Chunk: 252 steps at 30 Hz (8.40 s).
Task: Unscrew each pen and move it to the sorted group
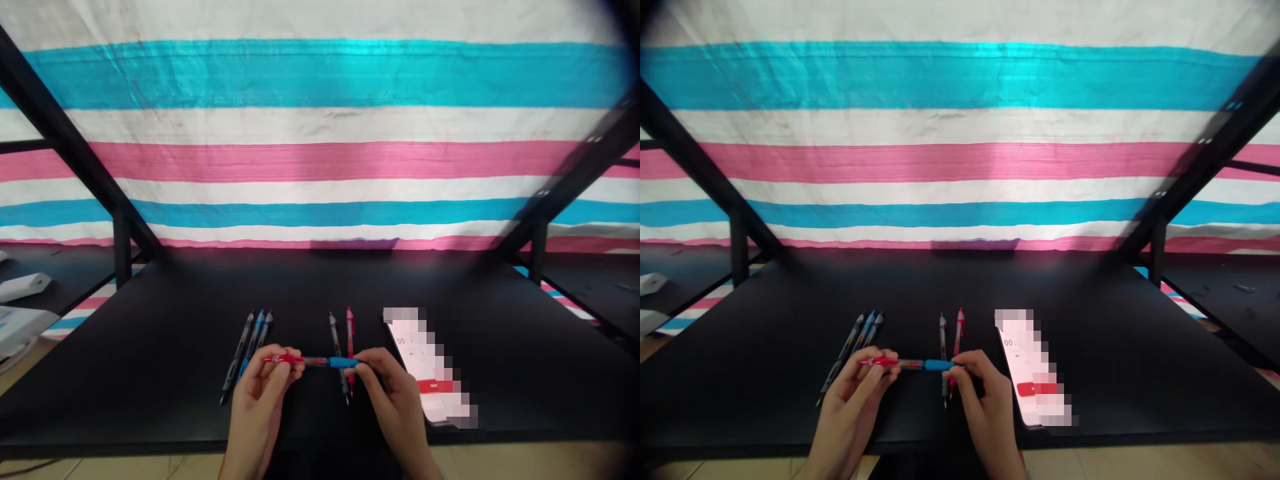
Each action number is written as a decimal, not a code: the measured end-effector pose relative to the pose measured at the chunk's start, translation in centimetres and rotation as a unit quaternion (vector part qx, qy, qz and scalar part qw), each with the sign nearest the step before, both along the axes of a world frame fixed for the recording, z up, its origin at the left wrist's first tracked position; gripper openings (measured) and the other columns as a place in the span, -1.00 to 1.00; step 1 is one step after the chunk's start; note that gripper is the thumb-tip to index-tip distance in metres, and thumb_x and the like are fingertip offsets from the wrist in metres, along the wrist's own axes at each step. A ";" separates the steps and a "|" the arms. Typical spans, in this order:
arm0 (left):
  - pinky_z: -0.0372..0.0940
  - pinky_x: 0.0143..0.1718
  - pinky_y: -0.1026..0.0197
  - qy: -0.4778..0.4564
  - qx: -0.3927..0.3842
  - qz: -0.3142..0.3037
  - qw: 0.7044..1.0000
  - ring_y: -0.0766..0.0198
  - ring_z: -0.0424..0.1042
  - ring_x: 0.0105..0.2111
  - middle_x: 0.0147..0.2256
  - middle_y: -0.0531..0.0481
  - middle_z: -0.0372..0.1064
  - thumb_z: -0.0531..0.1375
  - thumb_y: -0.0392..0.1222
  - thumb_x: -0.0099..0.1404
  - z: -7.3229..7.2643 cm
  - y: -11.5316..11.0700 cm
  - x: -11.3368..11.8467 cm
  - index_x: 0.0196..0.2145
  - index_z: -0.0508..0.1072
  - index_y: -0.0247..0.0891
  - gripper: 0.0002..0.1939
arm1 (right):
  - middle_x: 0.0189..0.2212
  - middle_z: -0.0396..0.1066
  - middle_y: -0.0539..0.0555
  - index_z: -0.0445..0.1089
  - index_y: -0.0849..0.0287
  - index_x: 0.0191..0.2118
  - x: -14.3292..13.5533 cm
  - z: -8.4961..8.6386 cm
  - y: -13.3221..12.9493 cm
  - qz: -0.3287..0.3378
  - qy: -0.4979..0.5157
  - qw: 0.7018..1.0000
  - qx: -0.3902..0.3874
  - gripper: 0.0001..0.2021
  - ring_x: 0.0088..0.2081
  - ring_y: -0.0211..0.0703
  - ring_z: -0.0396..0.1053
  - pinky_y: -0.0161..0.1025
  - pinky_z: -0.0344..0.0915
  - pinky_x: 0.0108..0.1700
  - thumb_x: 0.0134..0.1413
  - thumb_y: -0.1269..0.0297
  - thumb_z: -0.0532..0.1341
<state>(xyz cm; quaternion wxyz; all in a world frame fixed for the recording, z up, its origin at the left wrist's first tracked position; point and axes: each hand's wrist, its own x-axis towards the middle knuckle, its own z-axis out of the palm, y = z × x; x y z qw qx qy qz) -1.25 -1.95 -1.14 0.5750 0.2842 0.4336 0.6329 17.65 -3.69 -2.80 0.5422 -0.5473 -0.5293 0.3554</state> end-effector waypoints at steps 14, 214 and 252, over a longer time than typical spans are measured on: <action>0.44 -0.25 0.29 -0.015 -0.005 0.015 1.000 0.29 0.52 -0.38 -0.32 -0.05 0.57 0.50 -0.07 0.05 0.0 0.0 0.0 -0.32 0.59 -0.24 -0.71 | -0.44 0.50 0.06 0.43 0.12 -0.27 0.0 0.1 -0.4 0.056 -0.019 0.998 -0.022 -0.77 -0.40 -0.12 0.44 -0.27 0.30 -0.36 0.37 0.11 0.16; 0.49 -0.27 0.30 0.036 -0.015 0.030 0.999 0.23 0.57 -0.37 -0.34 -0.08 0.60 0.55 0.02 -0.10 0.2 0.4 0.9 -0.38 0.64 -0.26 -0.61 | -0.38 0.30 0.00 0.40 0.10 -0.24 0.2 0.3 0.1 0.032 -0.012 0.999 0.016 -0.85 -0.36 -0.14 0.29 -0.24 0.21 -0.31 0.34 0.19 0.15; 0.48 -0.27 0.28 0.029 -0.018 0.026 0.999 0.20 0.57 -0.34 -0.35 -0.07 0.59 0.54 0.02 -0.06 -0.1 0.1 0.7 -0.37 0.61 -0.26 -0.62 | -0.43 0.43 0.01 0.44 0.11 -0.27 0.3 0.4 0.2 0.045 0.010 0.999 -0.021 -0.77 -0.38 -0.15 0.38 -0.27 0.27 -0.32 0.33 0.10 0.16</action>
